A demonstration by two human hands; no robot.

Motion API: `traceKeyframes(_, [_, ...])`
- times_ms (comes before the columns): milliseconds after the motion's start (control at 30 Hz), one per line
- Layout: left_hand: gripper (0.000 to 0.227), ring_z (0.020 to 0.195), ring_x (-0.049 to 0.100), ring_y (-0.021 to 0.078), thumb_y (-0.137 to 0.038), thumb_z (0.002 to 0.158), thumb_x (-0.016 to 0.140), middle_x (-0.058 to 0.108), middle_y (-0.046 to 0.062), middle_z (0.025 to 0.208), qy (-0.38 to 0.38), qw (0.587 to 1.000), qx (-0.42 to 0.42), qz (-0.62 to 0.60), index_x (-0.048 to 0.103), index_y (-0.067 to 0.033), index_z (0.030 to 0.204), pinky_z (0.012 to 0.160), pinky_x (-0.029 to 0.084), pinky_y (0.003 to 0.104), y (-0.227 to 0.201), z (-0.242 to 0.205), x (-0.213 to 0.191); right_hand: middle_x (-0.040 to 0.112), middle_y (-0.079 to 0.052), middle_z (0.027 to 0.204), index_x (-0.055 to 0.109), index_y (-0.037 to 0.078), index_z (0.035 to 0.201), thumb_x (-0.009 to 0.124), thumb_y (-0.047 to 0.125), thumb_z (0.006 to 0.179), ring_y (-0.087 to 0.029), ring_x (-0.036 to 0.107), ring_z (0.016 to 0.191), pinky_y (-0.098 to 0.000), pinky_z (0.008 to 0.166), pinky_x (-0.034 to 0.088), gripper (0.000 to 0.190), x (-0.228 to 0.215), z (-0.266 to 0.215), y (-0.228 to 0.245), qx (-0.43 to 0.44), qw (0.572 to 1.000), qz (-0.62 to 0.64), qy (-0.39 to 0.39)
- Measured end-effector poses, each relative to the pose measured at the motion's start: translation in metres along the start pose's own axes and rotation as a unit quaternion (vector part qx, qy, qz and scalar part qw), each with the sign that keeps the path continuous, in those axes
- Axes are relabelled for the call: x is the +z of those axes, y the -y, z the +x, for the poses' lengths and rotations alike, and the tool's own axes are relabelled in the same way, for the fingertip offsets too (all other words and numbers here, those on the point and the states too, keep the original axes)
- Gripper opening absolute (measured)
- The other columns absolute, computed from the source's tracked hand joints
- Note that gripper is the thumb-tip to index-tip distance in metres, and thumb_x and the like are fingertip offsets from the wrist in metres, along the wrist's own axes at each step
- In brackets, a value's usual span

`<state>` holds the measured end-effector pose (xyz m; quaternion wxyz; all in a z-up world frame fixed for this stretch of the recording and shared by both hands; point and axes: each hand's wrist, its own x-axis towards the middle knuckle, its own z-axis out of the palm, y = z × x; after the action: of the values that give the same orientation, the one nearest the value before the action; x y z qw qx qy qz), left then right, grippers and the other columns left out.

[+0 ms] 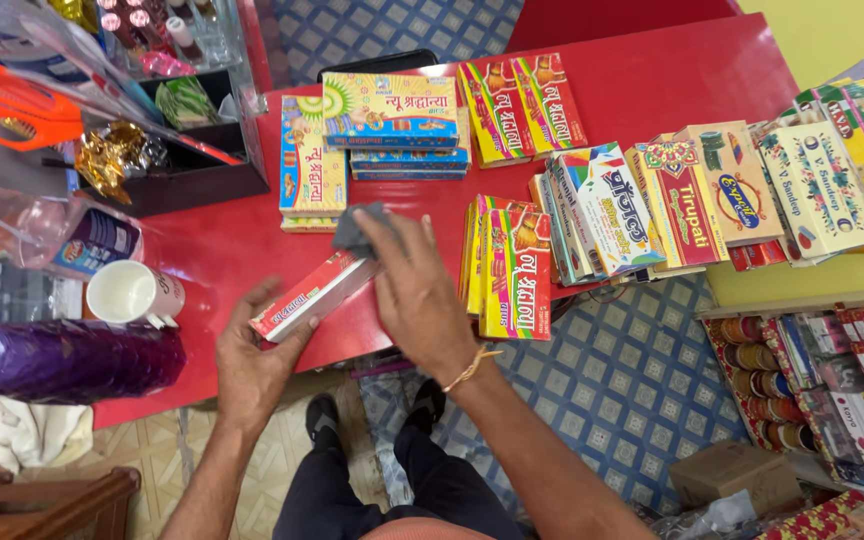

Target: The person wipes the surfaces of small rectangular boxes with a dark cloth on a red counter. The person handles the boxes one at a time, turning them over to wipe multiple sides, then places them back on the counter.

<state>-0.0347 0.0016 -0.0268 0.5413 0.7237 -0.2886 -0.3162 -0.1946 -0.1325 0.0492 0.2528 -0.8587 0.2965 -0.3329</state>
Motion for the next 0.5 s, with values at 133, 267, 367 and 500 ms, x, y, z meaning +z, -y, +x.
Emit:
traceKeyframes(133, [0.042, 0.099, 0.071, 0.0118, -0.009, 0.086, 0.080, 0.078, 0.009, 0.109, 0.030, 0.999, 0.002, 0.028, 0.068, 0.0015, 0.125, 0.088, 0.057, 0.027, 0.004, 0.008, -0.007, 0.044, -0.028, 0.153, 0.042, 0.006, 0.153, 0.057, -0.006, 0.090, -0.047, 0.042, 0.146, -0.0553, 0.123, 0.030, 0.066, 0.029, -0.011, 0.012, -0.010, 0.998, -0.060, 0.023])
traceKeyframes(267, [0.044, 0.101, 0.068, 0.0111, -0.006, 0.084, 0.078, 0.074, 0.007, 0.111, 0.053, 0.997, 0.032, -0.051, 0.064, -0.0013, 0.126, 0.088, 0.057, 0.028, 0.007, 0.010, -0.017, 0.044, -0.027, 0.151, 0.044, 0.006, 0.150, 0.057, -0.005, 0.088, -0.047, 0.044, 0.140, -0.0525, 0.120, 0.035, 0.064, 0.034, -0.015, 0.025, 0.048, 0.997, -0.044, 0.033])
traceKeyframes(367, [0.035, 0.102, 0.068, 0.0117, -0.004, 0.085, 0.077, 0.073, 0.009, 0.111, 0.055, 0.994, 0.051, -0.081, 0.063, -0.0015, 0.117, 0.089, 0.057, 0.029, 0.003, 0.008, -0.022, 0.046, -0.027, 0.148, 0.047, 0.004, 0.147, 0.054, -0.008, 0.086, -0.048, 0.047, 0.134, -0.0486, 0.112, 0.040, 0.063, 0.029, -0.011, 0.033, 0.099, 0.994, -0.024, 0.027])
traceKeyframes(500, [0.027, 0.104, 0.071, 0.0137, -0.001, 0.082, 0.077, 0.076, 0.010, 0.115, 0.042, 0.994, 0.096, -0.001, 0.066, -0.0014, 0.106, 0.089, 0.059, 0.030, -0.011, 0.002, -0.028, 0.052, -0.024, 0.140, 0.051, 0.004, 0.142, 0.050, -0.008, 0.088, -0.043, 0.056, 0.128, -0.0444, 0.109, 0.046, 0.056, 0.039, -0.009, 0.029, 0.170, 0.984, -0.008, -0.047])
